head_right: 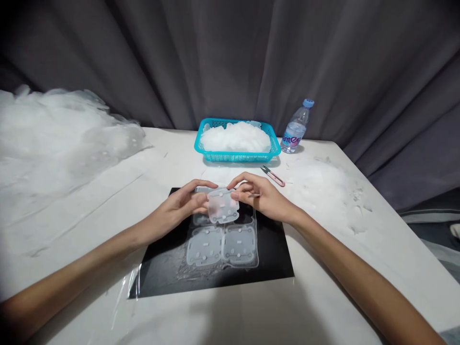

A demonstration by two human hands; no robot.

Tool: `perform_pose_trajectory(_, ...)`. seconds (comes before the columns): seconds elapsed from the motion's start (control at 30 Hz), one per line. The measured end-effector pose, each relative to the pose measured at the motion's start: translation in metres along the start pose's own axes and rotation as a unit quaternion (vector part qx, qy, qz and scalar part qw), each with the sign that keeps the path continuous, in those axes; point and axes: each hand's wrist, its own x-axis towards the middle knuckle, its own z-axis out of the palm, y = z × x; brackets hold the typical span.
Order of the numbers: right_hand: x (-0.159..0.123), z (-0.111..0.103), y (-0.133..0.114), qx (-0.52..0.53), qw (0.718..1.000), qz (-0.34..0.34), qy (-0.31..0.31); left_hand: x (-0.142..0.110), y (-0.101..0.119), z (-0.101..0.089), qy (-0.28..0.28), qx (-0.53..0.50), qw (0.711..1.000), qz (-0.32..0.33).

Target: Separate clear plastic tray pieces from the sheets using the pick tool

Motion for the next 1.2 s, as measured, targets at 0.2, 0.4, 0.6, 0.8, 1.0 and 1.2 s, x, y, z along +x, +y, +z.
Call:
perform_pose_trajectory(0.2, 0.002, -0.001, 0.006, -0.002, 1.0, -0.011, 0.001, -0.008, -0.011, 0.018, 0.0, 0.117, 0.989, 0.094)
perform_pose_trajectory(0.4, -0.002, 0.003, 0.008, -0.038, 0.999, -0.006, 0.004, -0.012, -0.027, 0.019, 0.043, 0.199, 0.972, 0.115)
perform_pose_trajectory(0.6, 0.033, -0.001, -0.009, -0.163, 0.981, -0.083, 0.065, -0.021, -0.016, -0.011, 0.026, 0.356, 0.928, 0.108)
perform_pose_trajectory(0.8, 0.137, -0.024, -0.043, -0.385, 0.892, -0.101, 0.216, -0.057, -0.019, -0.022, -0.007, 0.425, 0.899, 0.11)
perform_pose_trajectory(1.0, 0.122, -0.007, -0.041, -0.431, 0.859, -0.107, 0.253, -0.061, -0.022, -0.017, -0.023, 0.465, 0.87, 0.16)
perform_pose_trajectory(1.2, 0.013, 0.037, -0.023, -0.248, 0.955, -0.104, 0.127, -0.044, -0.019, -0.015, -0.045, 0.481, 0.857, 0.181)
